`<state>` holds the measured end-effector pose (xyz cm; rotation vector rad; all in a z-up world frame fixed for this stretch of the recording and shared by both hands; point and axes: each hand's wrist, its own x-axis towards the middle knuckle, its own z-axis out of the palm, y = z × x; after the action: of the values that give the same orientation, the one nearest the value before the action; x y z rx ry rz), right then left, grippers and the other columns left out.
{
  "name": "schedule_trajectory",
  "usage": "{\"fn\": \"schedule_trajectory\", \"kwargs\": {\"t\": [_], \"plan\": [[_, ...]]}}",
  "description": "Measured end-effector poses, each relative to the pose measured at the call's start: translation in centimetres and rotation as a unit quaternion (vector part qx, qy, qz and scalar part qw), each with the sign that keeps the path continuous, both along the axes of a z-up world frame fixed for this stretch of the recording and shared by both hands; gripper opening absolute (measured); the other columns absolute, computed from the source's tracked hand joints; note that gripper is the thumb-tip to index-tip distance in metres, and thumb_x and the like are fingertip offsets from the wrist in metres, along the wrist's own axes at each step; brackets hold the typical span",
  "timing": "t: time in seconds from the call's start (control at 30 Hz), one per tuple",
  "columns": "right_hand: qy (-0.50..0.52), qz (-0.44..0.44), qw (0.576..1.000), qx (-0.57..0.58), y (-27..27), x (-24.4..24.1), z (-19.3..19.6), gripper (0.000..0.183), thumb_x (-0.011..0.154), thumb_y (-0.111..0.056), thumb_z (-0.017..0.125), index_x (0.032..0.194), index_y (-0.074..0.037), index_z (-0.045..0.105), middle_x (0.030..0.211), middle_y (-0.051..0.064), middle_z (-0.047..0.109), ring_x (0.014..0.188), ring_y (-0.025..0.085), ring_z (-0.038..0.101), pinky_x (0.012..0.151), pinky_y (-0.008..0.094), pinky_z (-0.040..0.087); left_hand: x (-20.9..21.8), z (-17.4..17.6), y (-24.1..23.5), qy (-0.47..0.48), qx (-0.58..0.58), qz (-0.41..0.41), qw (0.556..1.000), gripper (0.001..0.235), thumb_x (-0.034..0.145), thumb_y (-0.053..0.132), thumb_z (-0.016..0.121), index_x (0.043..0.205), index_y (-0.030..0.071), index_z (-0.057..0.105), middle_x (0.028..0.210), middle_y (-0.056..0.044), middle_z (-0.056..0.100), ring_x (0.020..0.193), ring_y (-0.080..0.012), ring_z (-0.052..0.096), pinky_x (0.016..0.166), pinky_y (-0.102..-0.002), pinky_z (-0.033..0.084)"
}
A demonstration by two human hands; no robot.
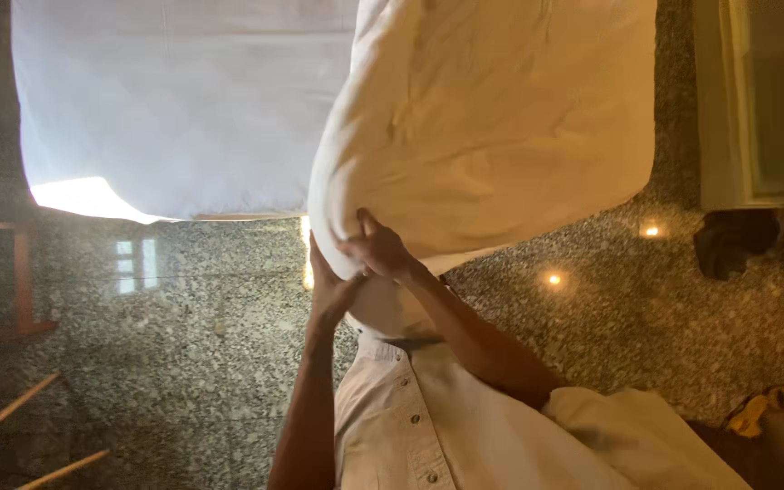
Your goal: The person tidies a bed by hand, smoothing the white sheet and then folding and adjusting the white duvet to cover the lower half of the mattress.
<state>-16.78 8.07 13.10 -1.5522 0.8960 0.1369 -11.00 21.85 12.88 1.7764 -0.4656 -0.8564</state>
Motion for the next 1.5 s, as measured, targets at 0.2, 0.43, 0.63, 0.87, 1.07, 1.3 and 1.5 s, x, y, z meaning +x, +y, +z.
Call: {"fn": "schedule_trajectory", "kwargs": {"t": [0.2,0.43,0.63,0.87,1.07,1.3,1.5], "plan": [[0.028,0.156,0.984,-0.078,4.3,2.4,-0.3,0.072,0.077,-0.069,0.065,0.128,-0.018,0.059,0.143,0.017,0.058,0.134,0.037,0.058,0.115,0.051,0.041,1.4,-1.4,2.2,0.165,-0.089,0.133,0.973,0.051,0.093,0.018,0.074,0.133,0.008,0.045,0.112,-0.026,0.067,0.096,-0.0390,0.071,0.082,-0.051,0.061],[0.004,0.042,0.993,-0.107,4.8,-2.2,-0.9,0.077,0.079,-0.054,0.077,0.147,-0.025,0.057,0.151,0.009,0.055,0.143,0.029,0.049,0.121,0.046,0.037,1.8,-5.3,3.6,0.250,-0.101,0.214,0.939,0.015,0.084,0.004,0.068,0.099,0.004,0.066,0.071,-0.009,0.067,0.052,-0.0167,0.065,0.044,-0.031,0.051],[0.076,0.023,0.992,0.100,1.8,-5.4,-3.3,0.105,0.088,-0.067,0.059,0.166,-0.007,0.023,0.167,0.027,0.030,0.155,0.043,0.027,0.127,0.059,0.021,3.2,-8.2,4.5,0.330,-0.135,0.229,0.906,0.020,0.083,0.004,0.073,0.099,0.002,0.062,0.072,-0.010,0.068,0.048,-0.0203,0.063,0.043,-0.032,0.052],[-0.121,0.050,0.987,0.097,3.3,-4.3,0.6,0.023,0.087,-0.023,0.076,0.100,-0.005,0.075,0.088,0.011,0.077,0.087,0.026,0.073,0.089,0.043,0.055,3.1,-4.3,5.8,0.265,-0.108,0.223,0.932,0.037,0.102,0.028,0.062,0.130,0.004,0.058,0.095,-0.013,0.069,0.074,-0.0187,0.070,0.059,-0.030,0.057],[0.010,0.059,0.996,-0.062,4.5,-3.5,-1.5,0.077,0.102,-0.058,0.053,0.144,0.006,0.048,0.137,0.038,0.057,0.135,0.052,0.051,0.113,0.063,0.040,1.0,-4.2,5.8,0.205,0.016,0.129,0.970,0.082,0.105,0.048,0.060,0.161,0.006,0.020,0.133,-0.035,0.055,0.114,-0.0465,0.063,0.093,-0.063,0.056],[-0.030,0.037,0.999,0.000,3.8,-5.6,-5.6,0.041,0.103,-0.049,0.060,0.107,-0.009,0.068,0.087,0.011,0.071,0.084,0.028,0.072,0.082,0.044,0.056,-0.5,-4.7,5.8,0.115,0.041,0.111,0.986,0.047,0.104,0.045,0.065,0.127,0.005,0.059,0.089,-0.017,0.069,0.072,-0.0280,0.071,0.066,-0.041,0.061],[-0.097,-0.041,0.993,0.046,4.1,-6.5,-2.8,0.046,0.081,-0.021,0.088,0.116,-0.006,0.060,0.095,0.009,0.071,0.087,0.022,0.068,0.084,0.038,0.057,-0.4,-11.1,7.1,-0.105,0.106,0.067,0.987,0.045,0.110,0.043,0.055,0.091,0.004,0.067,0.061,-0.018,0.064,0.054,-0.0314,0.068,0.047,-0.042,0.050]]}}
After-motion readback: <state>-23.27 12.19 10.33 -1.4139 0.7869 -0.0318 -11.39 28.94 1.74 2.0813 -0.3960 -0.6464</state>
